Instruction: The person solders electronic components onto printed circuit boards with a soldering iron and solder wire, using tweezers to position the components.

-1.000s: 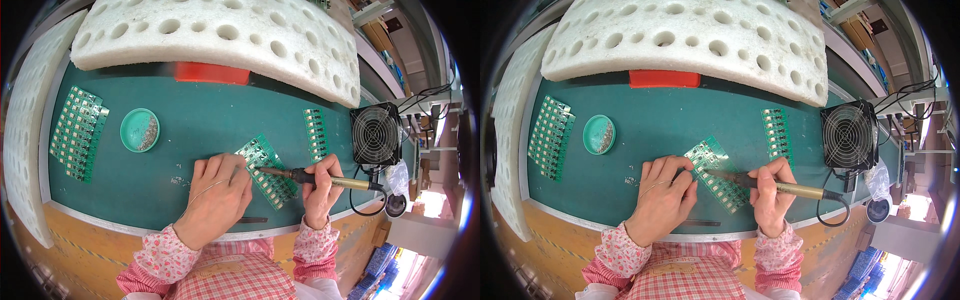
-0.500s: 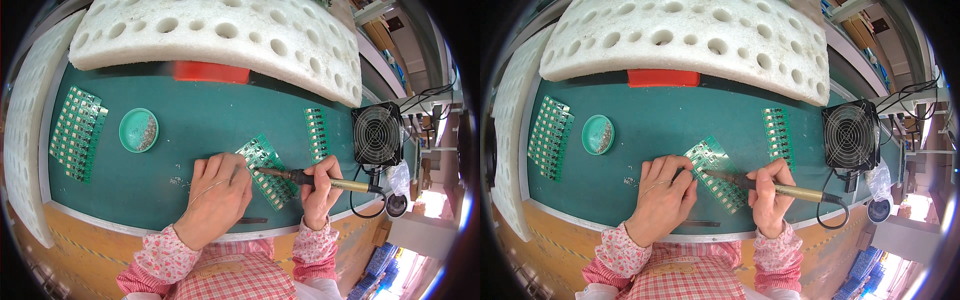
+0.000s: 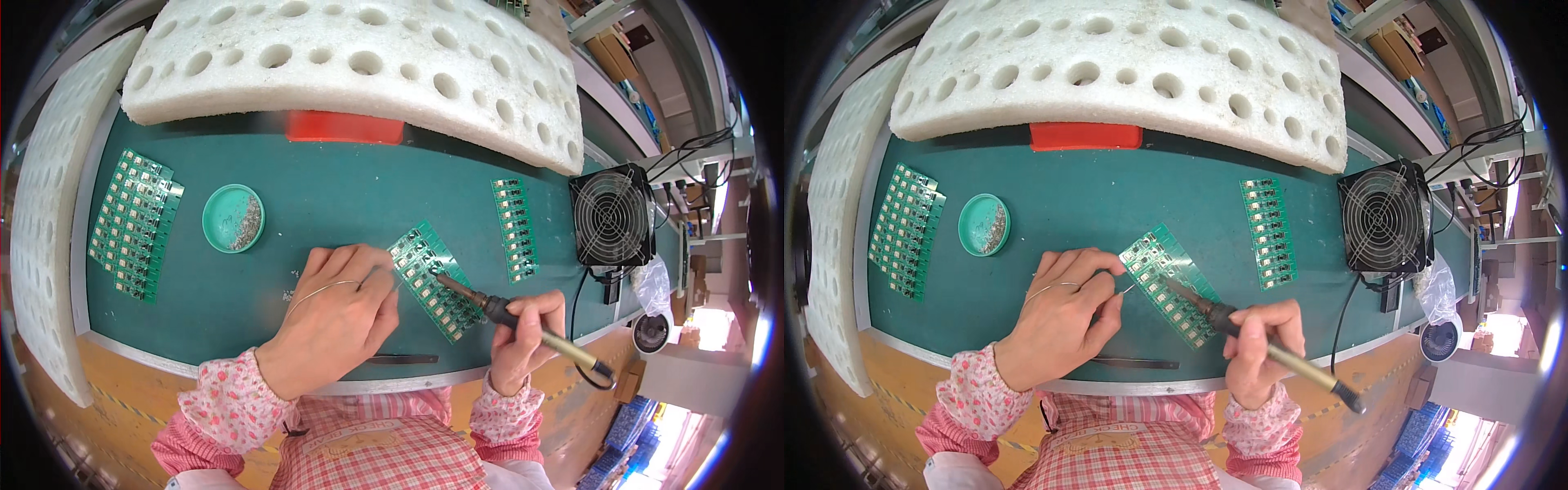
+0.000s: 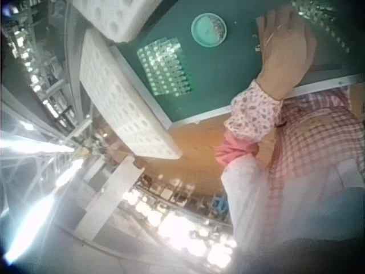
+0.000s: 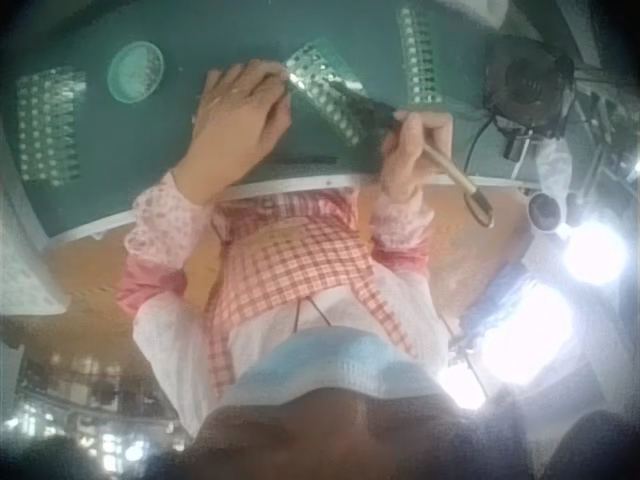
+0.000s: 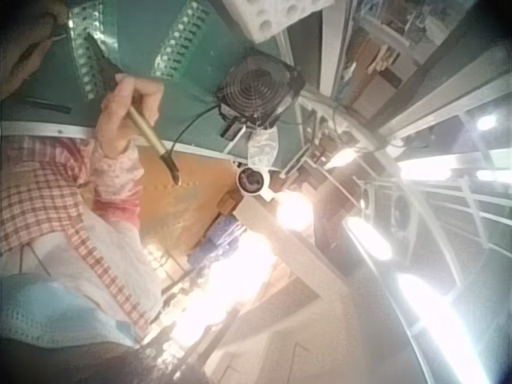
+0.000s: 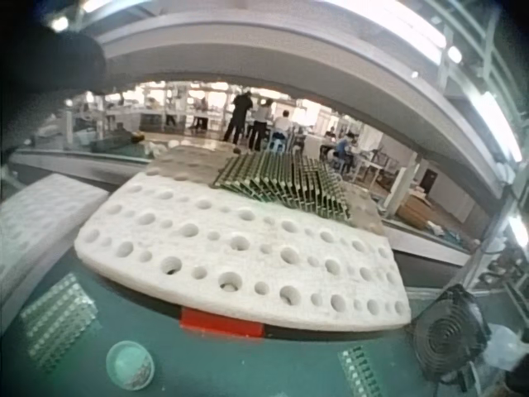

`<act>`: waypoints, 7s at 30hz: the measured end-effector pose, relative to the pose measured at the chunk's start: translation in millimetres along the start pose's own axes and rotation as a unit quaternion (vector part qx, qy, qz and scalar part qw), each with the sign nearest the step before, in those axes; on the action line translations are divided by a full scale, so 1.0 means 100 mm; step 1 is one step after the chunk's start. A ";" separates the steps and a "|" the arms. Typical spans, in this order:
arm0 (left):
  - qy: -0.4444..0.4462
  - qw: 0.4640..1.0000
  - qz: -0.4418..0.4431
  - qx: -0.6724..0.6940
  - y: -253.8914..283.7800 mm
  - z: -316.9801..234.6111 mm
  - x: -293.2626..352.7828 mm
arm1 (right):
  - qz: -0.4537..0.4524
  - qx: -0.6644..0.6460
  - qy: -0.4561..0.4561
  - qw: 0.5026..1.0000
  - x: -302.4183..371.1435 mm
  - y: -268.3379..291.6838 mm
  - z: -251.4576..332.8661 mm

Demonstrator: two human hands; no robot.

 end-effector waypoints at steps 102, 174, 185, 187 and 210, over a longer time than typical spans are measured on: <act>-0.025 0.999 -0.010 -0.017 -0.16 0.12 -0.07 | 0.061 0.089 0.057 0.993 -0.05 -0.30 0.09; -0.012 0.998 -0.002 -0.068 -0.17 0.18 -0.14 | 0.077 0.099 0.035 0.992 -0.21 -0.43 0.02; -0.012 0.999 -0.013 -0.049 -0.13 0.18 -0.14 | 0.080 0.111 0.081 0.987 -0.11 -0.40 0.05; -0.008 0.999 -0.042 -0.028 -0.07 0.18 -0.13 | 0.032 0.118 0.096 0.988 -0.07 -0.26 0.14; 0.081 0.993 -0.011 -0.082 -0.33 -0.29 -0.12 | -0.035 0.274 0.060 0.959 0.18 0.00 -0.13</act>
Point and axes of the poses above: each hand's wrist, its own x-axis away from the middle knuckle, its own y-axis out of the back of the hand, z = x × y, the point moved 10 cm from there along -x, towards the middle knuckle, and after that the axes turned 12 degrees about -y, right-handed, at the moved point
